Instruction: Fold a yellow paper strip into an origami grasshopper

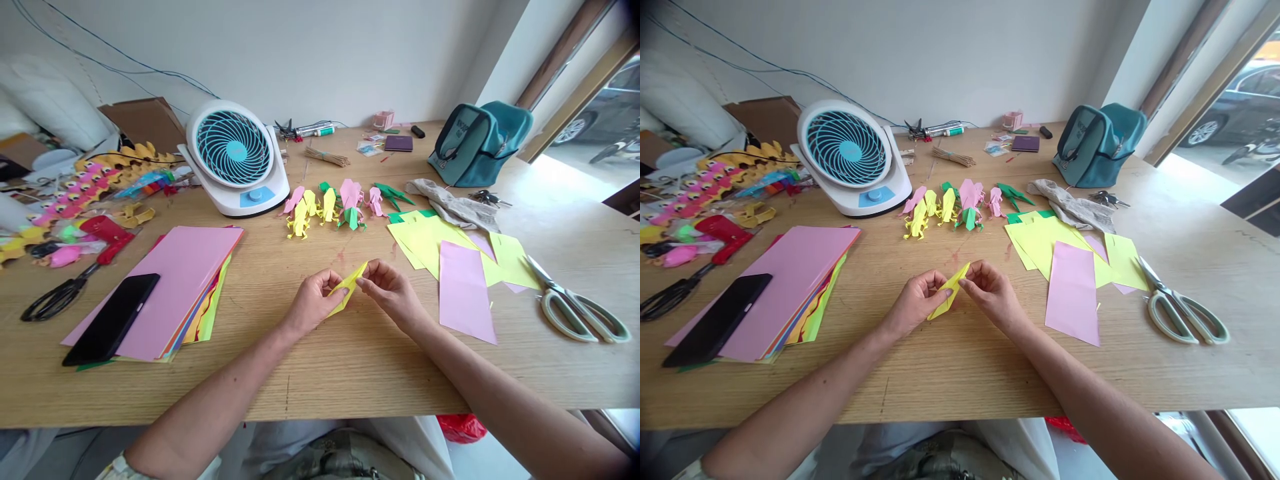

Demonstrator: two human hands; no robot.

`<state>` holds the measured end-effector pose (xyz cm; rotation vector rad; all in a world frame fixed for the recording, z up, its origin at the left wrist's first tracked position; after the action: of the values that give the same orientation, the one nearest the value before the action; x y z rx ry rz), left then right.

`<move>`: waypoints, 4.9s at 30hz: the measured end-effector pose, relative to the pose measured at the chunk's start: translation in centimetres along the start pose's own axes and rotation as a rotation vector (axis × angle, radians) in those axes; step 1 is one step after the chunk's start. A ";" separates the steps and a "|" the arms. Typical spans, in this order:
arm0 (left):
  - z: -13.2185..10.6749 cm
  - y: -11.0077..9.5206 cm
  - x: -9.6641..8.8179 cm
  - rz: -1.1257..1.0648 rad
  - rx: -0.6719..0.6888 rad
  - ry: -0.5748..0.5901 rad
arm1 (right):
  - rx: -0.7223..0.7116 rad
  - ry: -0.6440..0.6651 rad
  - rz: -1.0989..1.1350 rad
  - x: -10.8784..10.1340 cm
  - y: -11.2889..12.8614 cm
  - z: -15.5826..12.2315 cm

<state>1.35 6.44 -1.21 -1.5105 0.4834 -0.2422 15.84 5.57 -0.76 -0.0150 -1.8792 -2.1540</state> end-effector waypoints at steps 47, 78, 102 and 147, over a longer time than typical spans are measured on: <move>0.4 -0.5 0.0 -0.152 0.048 0.045 | -0.093 -0.018 -0.304 -0.6 0.2 -0.6; 0.1 -0.8 -0.2 -0.044 0.061 0.034 | 0.100 0.009 -0.129 -0.3 -0.4 -0.1; 0.0 0.0 -0.2 -0.085 -0.044 0.002 | -0.052 -0.051 -0.112 -0.3 0.2 -0.2; 0.1 -0.2 0.4 -0.164 -0.036 0.137 | 0.003 -0.016 -0.108 -0.4 0.7 -0.4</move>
<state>1.81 6.30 -1.07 -1.5771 0.4747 -0.4704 16.47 5.17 -0.23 0.0716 -1.9333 -2.2269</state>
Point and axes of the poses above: each hand's wrist, its own z-axis towards the middle knuckle, its own x-axis out of the palm, y = z × x, the point moved 7 cm from there along z, towards the middle knuckle, and after that the axes turned 5 degrees about y, right-handed, at the moved point
